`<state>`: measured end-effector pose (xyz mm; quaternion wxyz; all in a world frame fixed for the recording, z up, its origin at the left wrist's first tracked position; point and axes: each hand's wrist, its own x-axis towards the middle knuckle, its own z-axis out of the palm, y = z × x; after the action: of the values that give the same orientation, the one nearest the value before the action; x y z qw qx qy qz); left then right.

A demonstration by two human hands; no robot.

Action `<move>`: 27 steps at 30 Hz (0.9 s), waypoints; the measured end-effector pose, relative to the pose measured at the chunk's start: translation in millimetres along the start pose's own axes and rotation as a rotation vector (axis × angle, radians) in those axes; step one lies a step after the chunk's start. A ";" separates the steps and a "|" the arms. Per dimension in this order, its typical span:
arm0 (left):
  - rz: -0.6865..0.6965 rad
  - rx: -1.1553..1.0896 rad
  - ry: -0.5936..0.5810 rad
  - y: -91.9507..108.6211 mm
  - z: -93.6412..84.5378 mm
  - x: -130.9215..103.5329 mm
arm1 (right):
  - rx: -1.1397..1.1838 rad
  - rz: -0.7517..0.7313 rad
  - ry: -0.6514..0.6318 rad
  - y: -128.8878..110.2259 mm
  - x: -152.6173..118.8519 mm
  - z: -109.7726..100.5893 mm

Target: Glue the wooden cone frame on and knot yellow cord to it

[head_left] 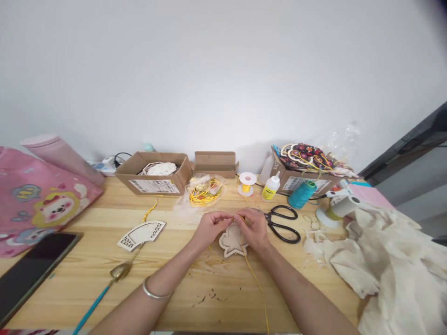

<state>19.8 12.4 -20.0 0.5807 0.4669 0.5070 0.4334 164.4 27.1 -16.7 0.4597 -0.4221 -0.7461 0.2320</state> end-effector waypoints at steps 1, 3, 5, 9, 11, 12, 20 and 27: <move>0.009 0.000 -0.003 0.4 0.6 -0.5 | 0.008 0.004 -0.003 -0.1 0.0 0.1; 0.031 0.002 0.001 1.3 1.7 -2.2 | 0.033 0.016 -0.005 -0.1 -0.1 0.6; 0.057 0.017 0.008 2.0 2.2 -4.2 | 0.062 0.025 -0.004 0.1 -0.7 1.3; 0.113 0.049 0.023 2.3 1.8 -7.3 | 0.106 0.049 0.004 1.7 -2.2 2.3; 0.142 0.063 0.023 1.9 1.6 -8.8 | 0.118 0.069 0.001 2.5 -2.8 2.4; 0.150 0.065 0.018 1.5 1.6 -9.5 | 0.126 0.082 -0.002 2.8 -3.2 2.5; 0.143 0.048 0.000 -1.6 -0.2 -10.2 | 0.168 0.173 0.099 4.3 -4.7 2.9; 0.124 0.042 -0.039 -3.0 -2.1 -8.9 | 0.152 0.270 0.197 5.7 -3.2 6.1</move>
<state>16.9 3.4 -21.4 0.5526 0.5179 0.4746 0.4486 162.1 27.7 -25.4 0.5258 -0.5032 -0.6143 0.3049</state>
